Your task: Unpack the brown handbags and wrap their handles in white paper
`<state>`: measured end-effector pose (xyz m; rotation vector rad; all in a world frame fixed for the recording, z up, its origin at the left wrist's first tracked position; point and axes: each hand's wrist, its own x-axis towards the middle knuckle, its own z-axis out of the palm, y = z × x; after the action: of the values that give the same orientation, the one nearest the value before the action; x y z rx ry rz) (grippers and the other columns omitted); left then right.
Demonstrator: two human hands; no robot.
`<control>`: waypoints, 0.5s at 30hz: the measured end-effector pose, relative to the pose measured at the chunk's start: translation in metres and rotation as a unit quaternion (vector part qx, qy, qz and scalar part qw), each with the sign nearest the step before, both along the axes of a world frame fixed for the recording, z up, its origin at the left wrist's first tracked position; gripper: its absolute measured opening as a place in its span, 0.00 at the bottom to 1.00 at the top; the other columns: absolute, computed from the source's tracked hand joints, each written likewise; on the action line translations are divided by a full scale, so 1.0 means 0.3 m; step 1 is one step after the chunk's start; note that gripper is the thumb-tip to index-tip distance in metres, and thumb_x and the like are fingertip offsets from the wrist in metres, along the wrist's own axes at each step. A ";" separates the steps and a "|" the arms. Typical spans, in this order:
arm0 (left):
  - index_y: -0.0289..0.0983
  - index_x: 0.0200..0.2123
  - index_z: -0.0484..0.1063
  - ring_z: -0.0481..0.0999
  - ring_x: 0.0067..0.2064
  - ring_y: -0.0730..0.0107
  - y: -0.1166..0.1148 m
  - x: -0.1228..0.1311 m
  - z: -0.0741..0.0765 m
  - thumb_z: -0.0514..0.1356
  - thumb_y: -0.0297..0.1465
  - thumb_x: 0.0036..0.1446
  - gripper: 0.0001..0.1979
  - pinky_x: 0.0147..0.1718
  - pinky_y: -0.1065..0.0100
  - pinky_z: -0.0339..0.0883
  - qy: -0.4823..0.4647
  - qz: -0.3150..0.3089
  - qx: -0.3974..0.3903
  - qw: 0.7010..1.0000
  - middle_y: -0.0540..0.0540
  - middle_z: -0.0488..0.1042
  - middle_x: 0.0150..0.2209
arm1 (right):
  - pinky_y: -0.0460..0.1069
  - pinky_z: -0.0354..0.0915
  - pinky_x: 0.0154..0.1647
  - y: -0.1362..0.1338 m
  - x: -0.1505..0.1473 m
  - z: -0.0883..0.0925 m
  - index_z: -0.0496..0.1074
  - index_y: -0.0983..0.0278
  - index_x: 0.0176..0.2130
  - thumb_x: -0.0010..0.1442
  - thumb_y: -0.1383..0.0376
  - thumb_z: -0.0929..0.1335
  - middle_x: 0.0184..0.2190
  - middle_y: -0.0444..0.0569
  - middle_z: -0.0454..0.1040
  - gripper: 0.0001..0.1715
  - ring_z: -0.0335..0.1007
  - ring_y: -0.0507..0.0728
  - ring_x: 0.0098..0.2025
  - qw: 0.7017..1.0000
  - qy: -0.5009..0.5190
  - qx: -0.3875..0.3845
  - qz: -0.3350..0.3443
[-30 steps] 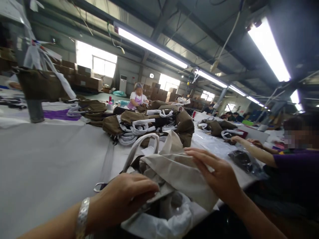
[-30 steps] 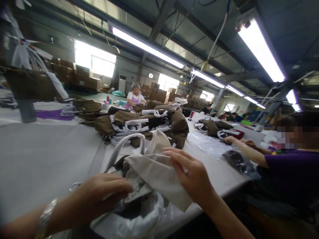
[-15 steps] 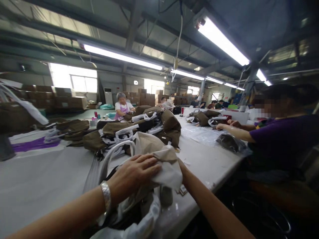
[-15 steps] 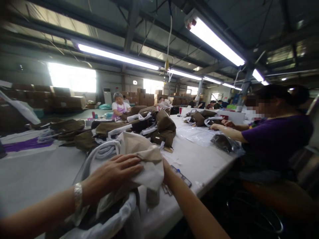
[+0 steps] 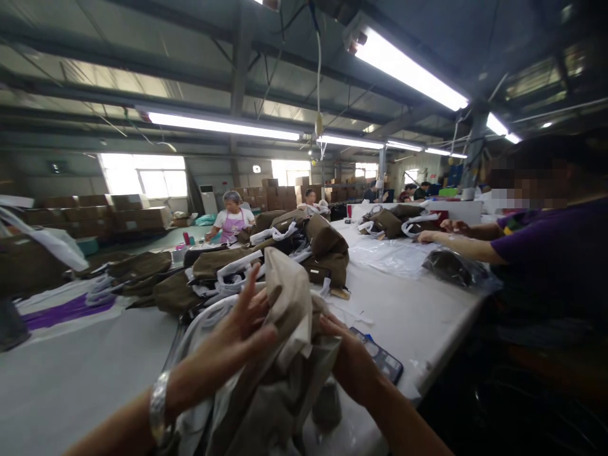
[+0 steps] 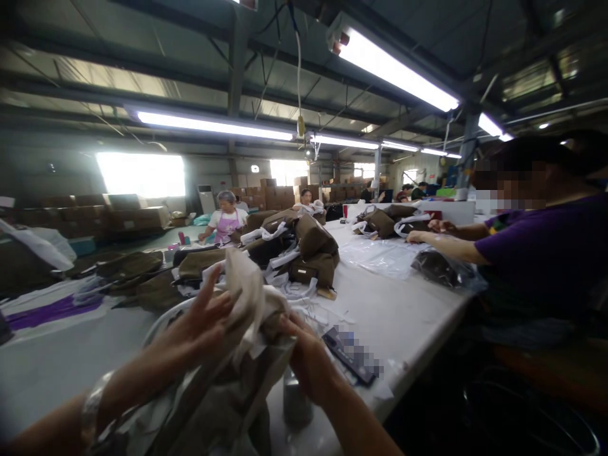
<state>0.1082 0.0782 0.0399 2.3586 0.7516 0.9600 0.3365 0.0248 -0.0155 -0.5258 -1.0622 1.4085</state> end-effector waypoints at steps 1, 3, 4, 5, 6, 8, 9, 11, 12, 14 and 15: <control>0.42 0.74 0.36 0.71 0.62 0.41 -0.017 0.005 -0.038 0.63 0.52 0.58 0.53 0.53 0.48 0.74 0.034 -0.034 0.038 0.998 0.30 0.66 0.65 | 0.58 0.68 0.55 -0.017 -0.013 0.013 0.73 0.61 0.58 0.68 0.50 0.66 0.49 0.54 0.79 0.26 0.76 0.64 0.51 0.999 0.009 0.010 0.031; 0.43 0.74 0.32 0.57 0.69 0.31 -0.043 0.006 -0.100 0.72 0.49 0.47 0.64 0.59 0.39 0.66 0.105 -0.034 0.118 0.987 0.28 0.52 0.72 | 0.57 0.67 0.57 -0.047 -0.037 0.034 0.73 0.60 0.59 0.68 0.46 0.63 0.49 0.54 0.78 0.29 0.75 0.63 0.52 0.994 0.010 0.040 0.100; 0.44 0.74 0.32 0.56 0.70 0.30 -0.051 0.001 -0.120 0.73 0.46 0.48 0.64 0.59 0.37 0.65 0.116 -0.024 0.147 0.982 0.29 0.52 0.72 | 0.57 0.65 0.59 -0.058 -0.044 0.040 0.73 0.60 0.59 0.68 0.44 0.63 0.50 0.54 0.78 0.32 0.74 0.63 0.54 0.989 0.003 0.058 0.133; 0.45 0.74 0.34 0.58 0.69 0.31 -0.054 -0.008 -0.133 0.70 0.42 0.51 0.59 0.58 0.37 0.65 0.106 -0.016 0.168 0.980 0.30 0.54 0.71 | 0.57 0.63 0.60 -0.064 -0.049 0.042 0.72 0.59 0.60 0.67 0.42 0.63 0.51 0.54 0.77 0.34 0.73 0.64 0.55 0.984 -0.007 0.077 0.158; 0.46 0.74 0.35 0.61 0.68 0.34 -0.054 -0.019 -0.138 0.67 0.38 0.55 0.53 0.58 0.38 0.67 0.090 -0.017 0.180 0.979 0.32 0.58 0.70 | 0.57 0.62 0.61 -0.065 -0.052 0.039 0.72 0.60 0.61 0.66 0.41 0.63 0.52 0.54 0.77 0.36 0.72 0.64 0.56 0.981 -0.022 0.092 0.169; 0.48 0.74 0.41 0.68 0.65 0.39 -0.045 -0.048 -0.133 0.62 0.35 0.58 0.46 0.57 0.43 0.70 0.054 -0.024 0.192 0.980 0.36 0.64 0.68 | 0.57 0.64 0.60 -0.056 -0.051 0.017 0.75 0.61 0.58 0.67 0.41 0.63 0.50 0.54 0.78 0.35 0.73 0.64 0.54 0.984 -0.079 0.105 0.119; 0.49 0.73 0.43 0.69 0.64 0.40 -0.040 -0.065 -0.126 0.62 0.35 0.58 0.45 0.58 0.44 0.70 0.047 -0.019 0.188 0.981 0.38 0.65 0.67 | 0.57 0.66 0.57 -0.046 -0.051 -0.001 0.77 0.62 0.55 0.68 0.43 0.64 0.48 0.54 0.79 0.32 0.75 0.64 0.52 0.986 -0.123 0.103 0.049; 0.50 0.73 0.44 0.68 0.65 0.42 -0.030 -0.101 -0.114 0.61 0.36 0.61 0.42 0.61 0.45 0.66 0.056 0.020 0.162 0.985 0.41 0.63 0.69 | 0.56 0.66 0.57 -0.022 -0.056 -0.047 0.79 0.63 0.51 0.69 0.50 0.65 0.48 0.54 0.79 0.24 0.75 0.62 0.52 0.955 -0.248 0.099 -0.130; 0.50 0.73 0.44 0.66 0.66 0.43 -0.028 -0.117 -0.110 0.59 0.36 0.63 0.40 0.62 0.46 0.63 0.070 0.041 0.141 0.987 0.42 0.61 0.70 | 0.56 0.65 0.59 -0.009 -0.064 -0.072 0.78 0.63 0.53 0.69 0.53 0.65 0.51 0.55 0.78 0.22 0.73 0.62 0.55 0.921 -0.319 0.098 -0.202; 0.50 0.74 0.42 0.63 0.68 0.47 -0.032 -0.138 -0.106 0.55 0.33 0.66 0.37 0.64 0.47 0.59 0.116 0.053 0.100 0.987 0.43 0.57 0.72 | 0.58 0.62 0.62 0.017 -0.088 -0.117 0.74 0.63 0.57 0.66 0.54 0.68 0.56 0.57 0.75 0.25 0.69 0.65 0.60 0.847 -0.456 0.095 -0.257; 0.49 0.74 0.42 0.62 0.69 0.49 -0.039 -0.143 -0.105 0.54 0.32 0.66 0.37 0.65 0.48 0.58 0.145 0.043 0.081 0.985 0.44 0.57 0.72 | 0.60 0.63 0.61 0.030 -0.102 -0.135 0.73 0.62 0.58 0.64 0.53 0.68 0.56 0.58 0.75 0.27 0.69 0.67 0.60 0.816 -0.516 0.093 -0.244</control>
<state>0.0654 0.0665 0.0084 2.6650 0.9233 0.7435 0.3060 0.0336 -0.0560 -1.3870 -1.7194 0.4711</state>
